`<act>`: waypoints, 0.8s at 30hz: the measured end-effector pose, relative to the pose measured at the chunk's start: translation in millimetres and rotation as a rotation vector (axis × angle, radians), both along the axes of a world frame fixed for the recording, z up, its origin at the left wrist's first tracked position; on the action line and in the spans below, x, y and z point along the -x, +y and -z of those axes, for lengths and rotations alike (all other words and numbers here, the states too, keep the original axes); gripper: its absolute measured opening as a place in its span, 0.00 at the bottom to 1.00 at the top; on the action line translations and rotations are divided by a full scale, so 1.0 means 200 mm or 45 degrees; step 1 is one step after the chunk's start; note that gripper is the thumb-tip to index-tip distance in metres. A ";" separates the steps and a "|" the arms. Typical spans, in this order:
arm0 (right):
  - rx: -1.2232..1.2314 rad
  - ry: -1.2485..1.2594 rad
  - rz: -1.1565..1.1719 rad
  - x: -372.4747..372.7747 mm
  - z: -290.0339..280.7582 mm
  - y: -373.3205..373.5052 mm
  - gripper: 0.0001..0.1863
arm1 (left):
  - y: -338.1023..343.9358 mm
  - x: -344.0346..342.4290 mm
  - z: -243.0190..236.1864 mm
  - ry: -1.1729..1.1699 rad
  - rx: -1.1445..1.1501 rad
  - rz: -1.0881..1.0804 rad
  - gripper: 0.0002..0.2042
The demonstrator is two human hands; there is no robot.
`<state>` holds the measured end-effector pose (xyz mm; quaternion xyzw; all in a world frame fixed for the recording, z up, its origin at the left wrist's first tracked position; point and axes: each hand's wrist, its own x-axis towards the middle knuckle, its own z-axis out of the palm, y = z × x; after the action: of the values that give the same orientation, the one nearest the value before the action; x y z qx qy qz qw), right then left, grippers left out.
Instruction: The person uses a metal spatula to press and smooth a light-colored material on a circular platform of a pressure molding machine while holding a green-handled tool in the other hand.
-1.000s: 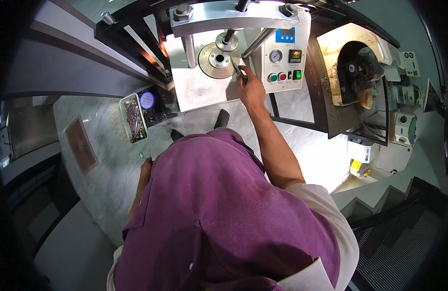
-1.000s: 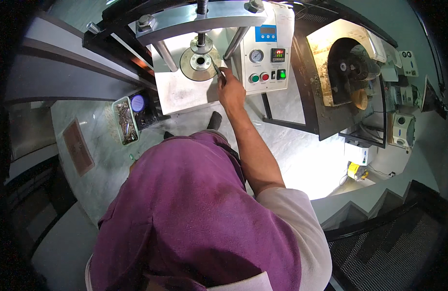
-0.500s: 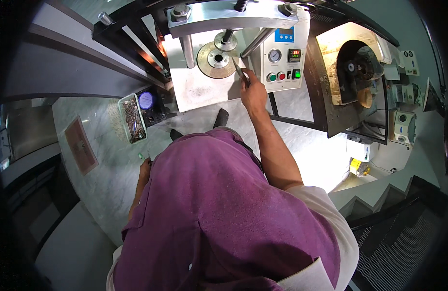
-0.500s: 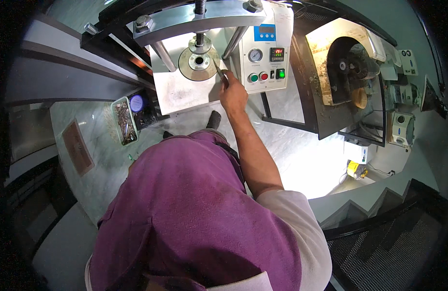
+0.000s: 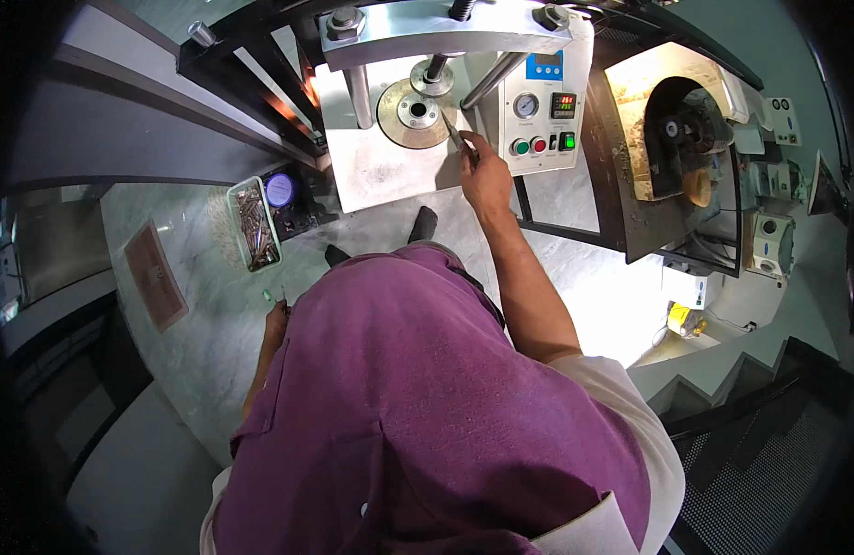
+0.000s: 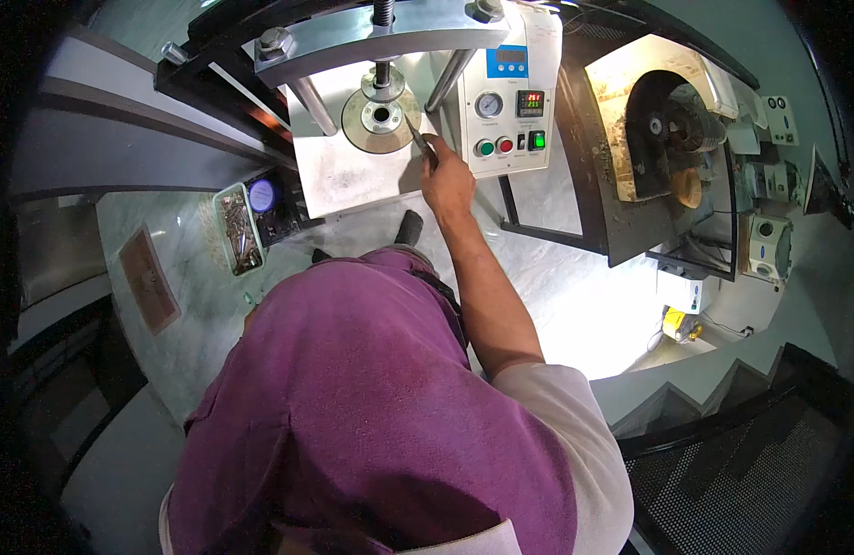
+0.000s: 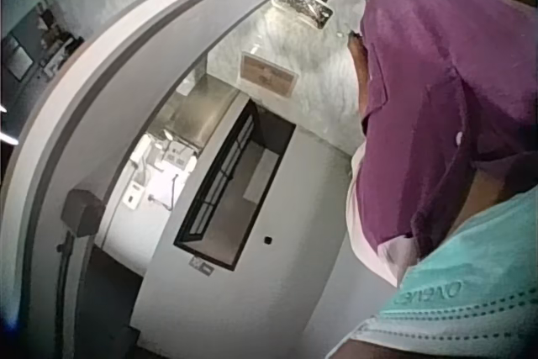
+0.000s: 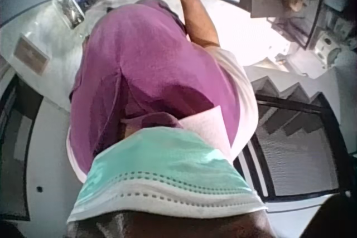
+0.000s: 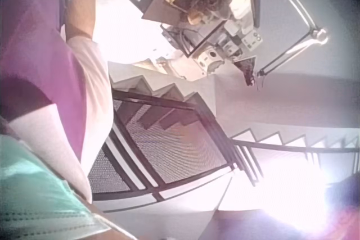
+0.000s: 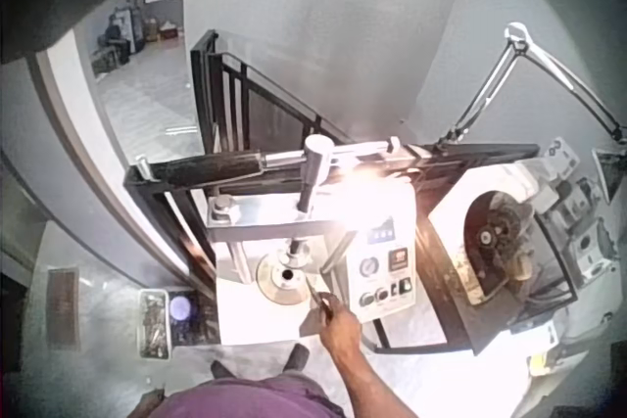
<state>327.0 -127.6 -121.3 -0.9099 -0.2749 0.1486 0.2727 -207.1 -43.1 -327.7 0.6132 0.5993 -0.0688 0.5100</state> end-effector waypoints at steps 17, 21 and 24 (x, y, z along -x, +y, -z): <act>-0.010 0.001 -0.012 0.01 -0.03 0.00 0.16 | 0.01 0.11 0.15 -0.053 -0.064 -0.038 0.13; -0.041 0.024 -0.035 0.02 -0.05 0.00 0.16 | -0.01 0.17 0.14 -0.050 -0.059 0.020 0.13; -0.046 -0.015 0.051 0.00 -0.01 -0.01 0.15 | -0.01 0.16 0.15 -0.101 -0.012 -0.085 0.13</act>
<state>327.8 -129.9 -118.7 -0.9111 -0.2608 0.1327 0.2904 -238.7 -45.4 -358.4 0.5974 0.5990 -0.0244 0.5326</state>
